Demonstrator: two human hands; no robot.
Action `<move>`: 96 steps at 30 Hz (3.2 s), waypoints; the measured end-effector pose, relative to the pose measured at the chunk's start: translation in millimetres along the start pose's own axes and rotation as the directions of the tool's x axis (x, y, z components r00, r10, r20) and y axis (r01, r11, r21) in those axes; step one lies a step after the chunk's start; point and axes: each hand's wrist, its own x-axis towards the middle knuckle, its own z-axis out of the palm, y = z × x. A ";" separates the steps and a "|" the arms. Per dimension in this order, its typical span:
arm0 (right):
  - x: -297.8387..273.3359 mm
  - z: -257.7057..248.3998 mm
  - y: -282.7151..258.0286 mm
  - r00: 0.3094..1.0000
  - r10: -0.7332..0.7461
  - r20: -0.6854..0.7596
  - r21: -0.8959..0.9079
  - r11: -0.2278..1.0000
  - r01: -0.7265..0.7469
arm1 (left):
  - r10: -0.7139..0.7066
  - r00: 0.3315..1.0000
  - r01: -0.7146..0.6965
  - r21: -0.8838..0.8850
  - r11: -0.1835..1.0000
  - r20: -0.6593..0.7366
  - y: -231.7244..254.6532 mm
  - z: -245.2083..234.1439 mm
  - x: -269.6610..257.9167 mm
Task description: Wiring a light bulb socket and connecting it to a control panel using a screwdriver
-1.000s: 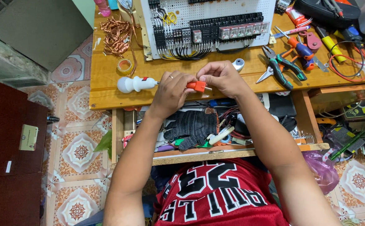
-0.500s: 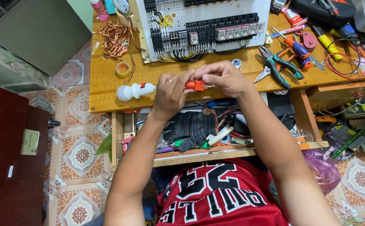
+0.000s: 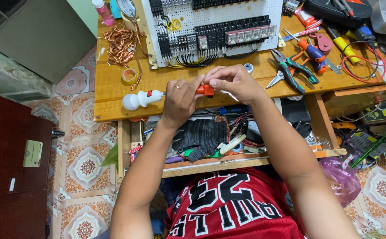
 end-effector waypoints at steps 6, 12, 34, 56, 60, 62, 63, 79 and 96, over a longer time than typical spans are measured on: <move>-2.3 6.6 -12.6 0.999 0.002 0.035 -0.059 0.998 0.000 | 0.004 1.000 -0.004 0.001 1.000 -0.021 2.0 -1.5 4.0; -5.0 -11.0 -14.6 0.981 -0.072 -0.181 -0.110 0.993 0.053 | -0.014 0.999 0.015 0.028 0.999 -0.037 2.9 -10.0 11.3; -86.2 -207.3 -86.9 0.797 -0.010 -0.604 -0.774 0.246 -0.584 | 0.161 0.980 -0.138 0.182 0.974 -0.118 19.6 -2.3 7.7; -93.1 -154.9 -181.7 0.941 -0.140 -0.310 -0.739 0.658 -0.146 | 0.294 0.954 -0.291 0.061 0.955 -0.057 40.0 -5.9 11.7; -79.8 -48.4 -223.6 0.982 -0.184 -0.041 -0.856 0.513 0.060 | 0.305 0.951 -0.301 0.063 0.951 -0.055 43.0 -10.9 16.3; -75.4 -35.4 -224.7 0.986 -0.166 -0.014 -0.964 0.266 0.031 | 0.300 0.953 -0.297 0.054 0.953 -0.049 42.8 -10.6 15.8; -71.7 -32.5 -223.9 0.986 -0.165 -0.015 -0.964 0.266 0.030 | 0.300 0.953 -0.297 0.052 0.953 -0.049 42.8 -10.3 15.9; -40.9 -0.8 -211.1 0.956 -0.112 0.270 -0.923 0.254 0.290 | 0.322 0.943 -0.316 0.072 0.946 -0.083 44.3 -9.0 12.4; -21.5 13.0 -215.6 0.962 0.010 0.273 -0.917 0.305 0.257 | 0.329 0.938 -0.328 0.031 0.944 -0.109 44.8 -7.4 10.1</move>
